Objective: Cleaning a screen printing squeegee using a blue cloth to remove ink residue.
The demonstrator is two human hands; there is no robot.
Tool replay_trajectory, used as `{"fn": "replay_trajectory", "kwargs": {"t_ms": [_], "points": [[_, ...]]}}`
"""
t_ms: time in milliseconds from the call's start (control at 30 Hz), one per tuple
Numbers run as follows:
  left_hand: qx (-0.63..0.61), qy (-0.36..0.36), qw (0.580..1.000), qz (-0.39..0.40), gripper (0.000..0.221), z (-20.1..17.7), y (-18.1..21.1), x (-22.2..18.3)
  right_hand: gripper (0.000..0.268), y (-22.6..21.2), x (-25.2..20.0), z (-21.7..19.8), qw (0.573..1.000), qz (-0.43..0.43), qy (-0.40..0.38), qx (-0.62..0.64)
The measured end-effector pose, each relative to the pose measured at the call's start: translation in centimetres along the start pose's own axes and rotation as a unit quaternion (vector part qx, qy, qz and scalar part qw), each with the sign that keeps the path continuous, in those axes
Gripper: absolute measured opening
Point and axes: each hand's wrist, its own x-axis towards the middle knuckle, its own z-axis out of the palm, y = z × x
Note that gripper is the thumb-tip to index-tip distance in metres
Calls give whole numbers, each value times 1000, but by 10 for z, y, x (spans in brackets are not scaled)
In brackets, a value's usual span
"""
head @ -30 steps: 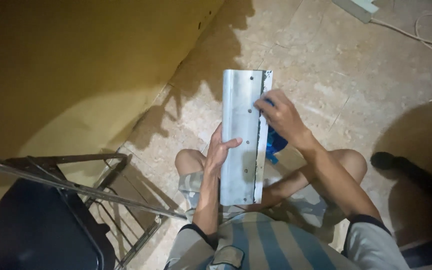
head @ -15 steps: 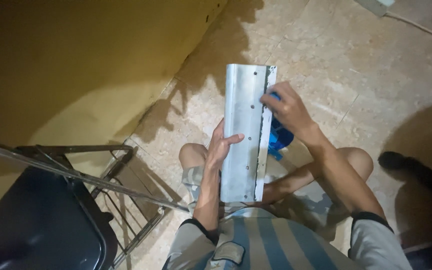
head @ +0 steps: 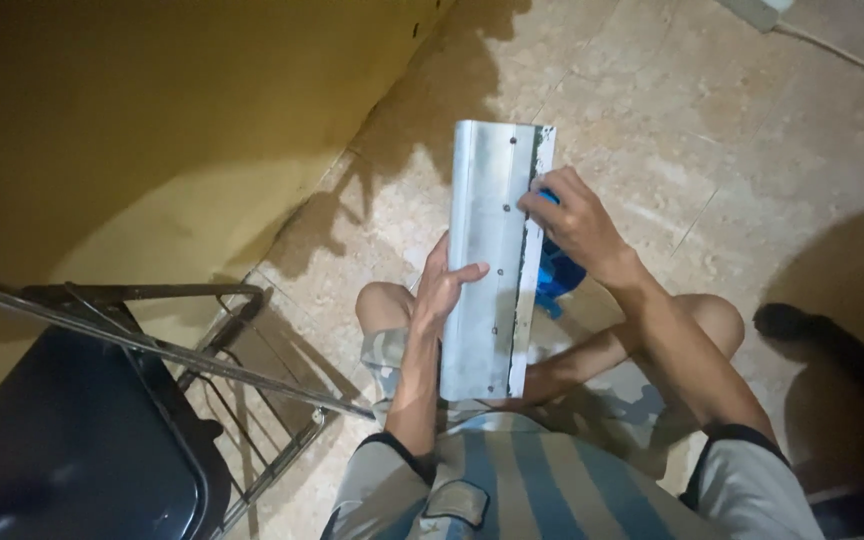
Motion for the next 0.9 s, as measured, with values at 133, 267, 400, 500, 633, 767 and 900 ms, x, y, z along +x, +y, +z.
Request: {"fn": "replay_trajectory", "kwargs": {"t_ms": [133, 267, 400, 500, 633, 767, 900], "points": [[-19, 9, 1000, 6, 63, -2, -13, 7, 8, -19, 3, -6, 999, -8, -36, 31], [-25, 8, 1000, -2, 64, -1, -6, 3, 12, -16, -7, 1, 999, -6, -30, 42], [-28, 7, 1000, -6, 61, -2, -6, 4, 13, -22, -4, -7, 997, -21, -48, 59], [-31, 8, 999, -5, 60, 2, 4, 3, 10, -14, 1, -10, 998, -9, -52, 41], [-32, 5, 999, 0, 61, 1, 8, 8, 11, -20, -9, -2, 996, -28, -80, 41], [-1, 2, 1000, 2, 62, -3, 3, 9, 14, -20, -22, 8, 997, -23, -58, 54], [23, -6, 1000, 11, 67, -15, -25, 30, 16, -16, -31, 20, 996, -38, -66, 47]]}}
